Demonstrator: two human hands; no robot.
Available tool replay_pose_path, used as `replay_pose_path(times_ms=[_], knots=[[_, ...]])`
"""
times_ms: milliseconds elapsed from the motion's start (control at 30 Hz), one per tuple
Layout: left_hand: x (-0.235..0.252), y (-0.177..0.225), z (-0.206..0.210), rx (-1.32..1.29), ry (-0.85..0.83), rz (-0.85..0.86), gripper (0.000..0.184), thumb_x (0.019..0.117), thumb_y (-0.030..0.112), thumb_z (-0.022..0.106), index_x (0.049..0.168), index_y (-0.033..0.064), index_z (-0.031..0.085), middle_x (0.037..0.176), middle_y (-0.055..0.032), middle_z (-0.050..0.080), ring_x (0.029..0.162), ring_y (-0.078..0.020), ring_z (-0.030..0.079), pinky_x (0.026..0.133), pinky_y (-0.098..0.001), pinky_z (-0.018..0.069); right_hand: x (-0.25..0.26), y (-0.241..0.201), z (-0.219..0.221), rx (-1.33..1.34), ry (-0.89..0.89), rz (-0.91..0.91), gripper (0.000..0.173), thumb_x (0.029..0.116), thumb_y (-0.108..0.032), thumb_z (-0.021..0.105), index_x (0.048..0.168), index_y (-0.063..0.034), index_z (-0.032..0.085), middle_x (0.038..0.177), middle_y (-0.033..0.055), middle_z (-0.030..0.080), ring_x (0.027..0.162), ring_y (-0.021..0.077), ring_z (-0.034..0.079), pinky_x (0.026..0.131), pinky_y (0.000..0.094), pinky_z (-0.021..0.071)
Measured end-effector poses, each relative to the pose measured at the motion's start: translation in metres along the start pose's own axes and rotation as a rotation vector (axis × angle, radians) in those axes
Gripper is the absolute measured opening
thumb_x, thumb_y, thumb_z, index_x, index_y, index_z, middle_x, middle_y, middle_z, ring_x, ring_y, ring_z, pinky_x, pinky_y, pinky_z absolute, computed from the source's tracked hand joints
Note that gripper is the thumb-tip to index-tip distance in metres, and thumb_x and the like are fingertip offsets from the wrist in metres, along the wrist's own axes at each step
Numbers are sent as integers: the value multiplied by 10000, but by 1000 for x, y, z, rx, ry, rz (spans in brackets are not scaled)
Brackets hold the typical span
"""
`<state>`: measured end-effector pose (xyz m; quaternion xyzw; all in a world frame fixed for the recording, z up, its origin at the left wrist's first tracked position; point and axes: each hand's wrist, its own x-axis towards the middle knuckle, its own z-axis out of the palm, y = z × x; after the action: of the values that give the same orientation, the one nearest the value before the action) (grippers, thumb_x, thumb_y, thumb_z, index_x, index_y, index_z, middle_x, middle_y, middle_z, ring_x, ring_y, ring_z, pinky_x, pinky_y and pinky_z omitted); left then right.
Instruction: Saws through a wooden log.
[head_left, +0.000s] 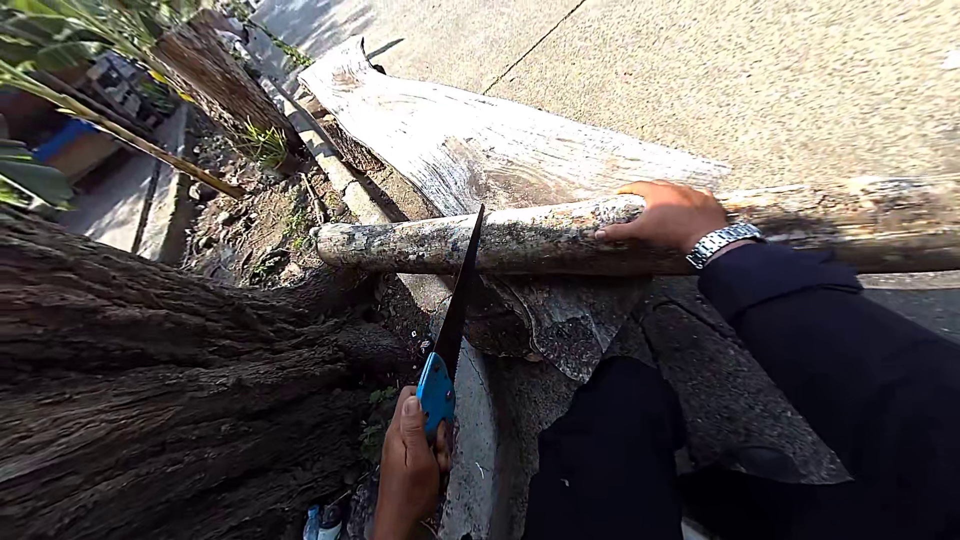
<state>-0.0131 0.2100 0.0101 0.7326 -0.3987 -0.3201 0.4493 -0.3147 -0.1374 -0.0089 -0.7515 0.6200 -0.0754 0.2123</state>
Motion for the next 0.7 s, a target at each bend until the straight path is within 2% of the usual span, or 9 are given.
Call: replay_pose_path(times_ms=[100,167,233,300,433,533,600,667,700], knots=[[77,14,27,53,-7,-62,622,1091,509,129,1105,47,545,605,-66,536,446,-199,537,452,-387,532,-8,6,11,-31,113,-44,934,590,-894,724,1380,-408,621,1354,30,671,1275,296,603,1045,660,416],[129,29,48,45,-39,-91,678,1067,618,129,1160,87,541,601,-76,508,432,-205,507,435,-388,506,-15,9,20,-35,166,-101,954,583,-902,713,1388,-397,625,1367,30,664,1279,302,598,1054,658,415],[151,39,61,-22,-79,-110,678,1049,665,151,1204,128,534,614,-64,499,429,-195,490,420,-374,497,-15,12,17,-39,148,-96,977,584,-920,695,1407,-402,607,1394,18,652,1311,285,583,1075,650,409],[135,32,56,-56,-82,-127,661,1038,686,169,1207,150,516,598,-66,474,419,-194,473,411,-366,488,-14,13,16,-29,115,-85,976,586,-922,696,1405,-398,604,1384,26,651,1314,288,577,1066,658,413],[52,0,22,-99,-35,-82,570,1090,488,134,1128,68,518,613,-42,525,438,-169,520,443,-344,531,-10,12,13,-35,99,-78,947,616,-908,695,1402,-387,608,1394,36,646,1319,284,579,1076,652,409],[-5,-6,-1,-50,-14,-32,599,1075,557,170,1177,74,509,630,-24,538,435,-161,518,412,-335,518,-10,11,16,-33,115,-76,951,607,-905,700,1404,-396,606,1394,30,648,1324,288,574,1079,654,404],[9,-3,1,-16,-5,-36,606,1079,543,160,1128,66,531,618,-35,540,430,-173,522,415,-347,523,-14,12,21,-42,167,-90,954,597,-904,700,1401,-399,611,1374,23,661,1301,288,587,1066,645,412],[60,3,20,13,-9,-86,613,1095,484,115,1089,40,538,605,-66,543,442,-198,542,449,-378,537,-26,12,27,-49,221,-114,953,587,-882,724,1387,-371,629,1348,33,677,1272,302,606,1067,655,416],[91,6,32,23,-12,-97,656,1089,536,114,1121,44,547,603,-82,542,447,-209,543,453,-392,534,-32,11,30,-48,239,-132,955,583,-871,735,1378,-350,637,1349,47,676,1260,319,612,1064,662,416]])
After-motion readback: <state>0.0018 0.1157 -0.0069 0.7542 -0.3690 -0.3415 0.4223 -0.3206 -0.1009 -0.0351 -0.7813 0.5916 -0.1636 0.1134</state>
